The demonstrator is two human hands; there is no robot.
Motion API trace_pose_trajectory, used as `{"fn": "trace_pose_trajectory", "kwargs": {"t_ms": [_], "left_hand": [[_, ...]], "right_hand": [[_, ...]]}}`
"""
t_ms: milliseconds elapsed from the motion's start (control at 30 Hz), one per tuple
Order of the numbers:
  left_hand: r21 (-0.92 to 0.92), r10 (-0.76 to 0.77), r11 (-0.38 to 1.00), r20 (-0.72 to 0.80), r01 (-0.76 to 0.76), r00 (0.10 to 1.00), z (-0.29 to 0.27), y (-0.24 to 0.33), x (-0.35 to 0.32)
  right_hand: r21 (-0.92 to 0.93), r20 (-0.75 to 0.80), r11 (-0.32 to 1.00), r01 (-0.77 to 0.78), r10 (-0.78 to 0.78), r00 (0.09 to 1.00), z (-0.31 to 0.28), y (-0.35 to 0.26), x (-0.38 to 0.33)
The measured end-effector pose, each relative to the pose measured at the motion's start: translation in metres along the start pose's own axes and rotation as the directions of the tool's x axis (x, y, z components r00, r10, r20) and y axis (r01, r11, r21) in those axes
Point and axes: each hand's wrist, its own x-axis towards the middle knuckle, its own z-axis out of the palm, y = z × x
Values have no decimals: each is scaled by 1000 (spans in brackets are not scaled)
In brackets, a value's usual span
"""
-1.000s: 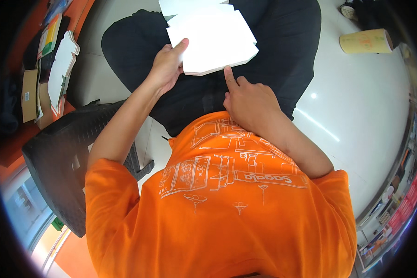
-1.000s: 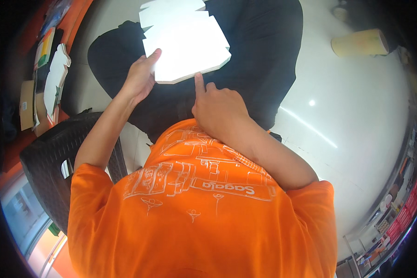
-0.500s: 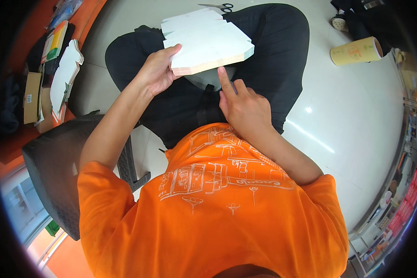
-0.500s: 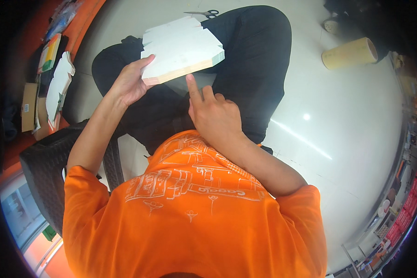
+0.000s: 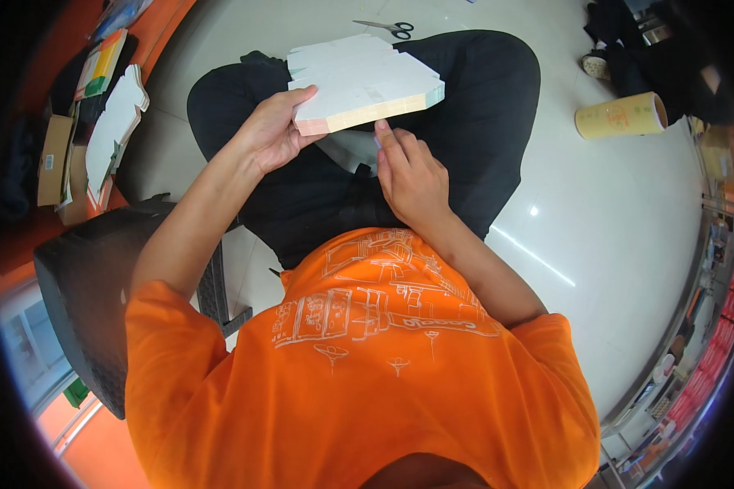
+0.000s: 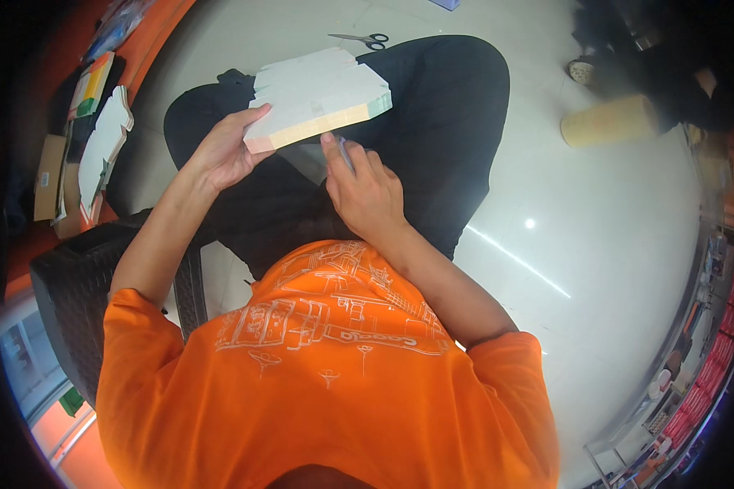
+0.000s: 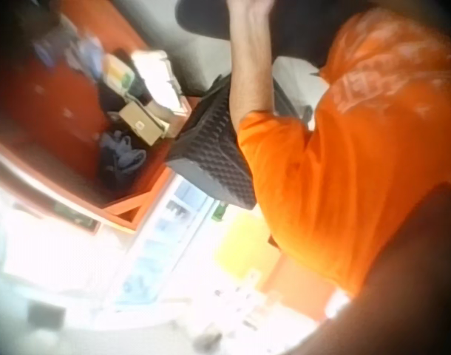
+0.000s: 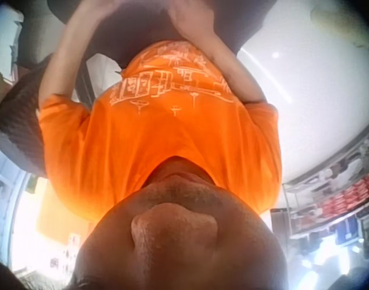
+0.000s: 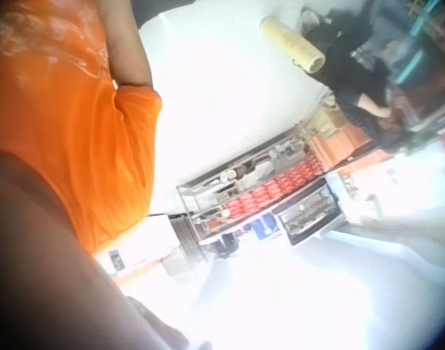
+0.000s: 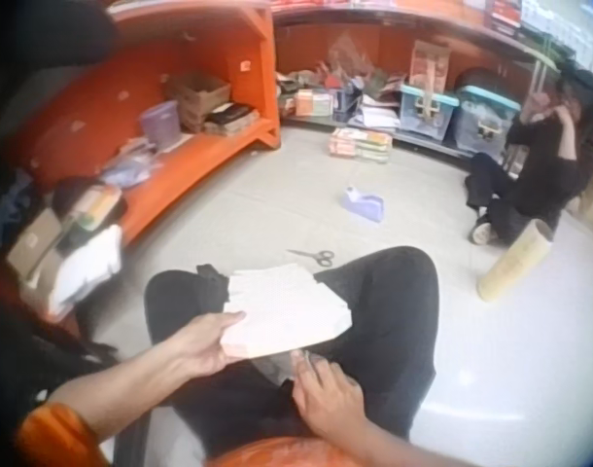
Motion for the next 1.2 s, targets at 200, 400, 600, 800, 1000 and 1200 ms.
{"fn": "trace_pose_trajectory", "kwargs": {"t_ms": [200,400,600,800,1000,1200], "left_hand": [[28,-6,1000,-11,6,1000,1,3,2],[7,-2,1000,-63,3,998,1,9,0],[-42,-25,999,4,25,1000,-3,7,3],[-62,-41,997,-15,40,999,-5,7,1],[-68,-90,994,10,90,996,5,15,9],[-155,-142,979,-66,130,988,8,20,8]], "right_hand": [[307,113,888,-342,323,940,12,3,-20],[454,210,781,-428,373,904,-9,0,-15],[288,183,955,-72,19,983,-52,33,2],[278,124,883,-378,357,926,-57,130,133],[-54,656,966,254,-157,738,148,297,251],[-261,862,931,254,107,495,242,292,249]]}}
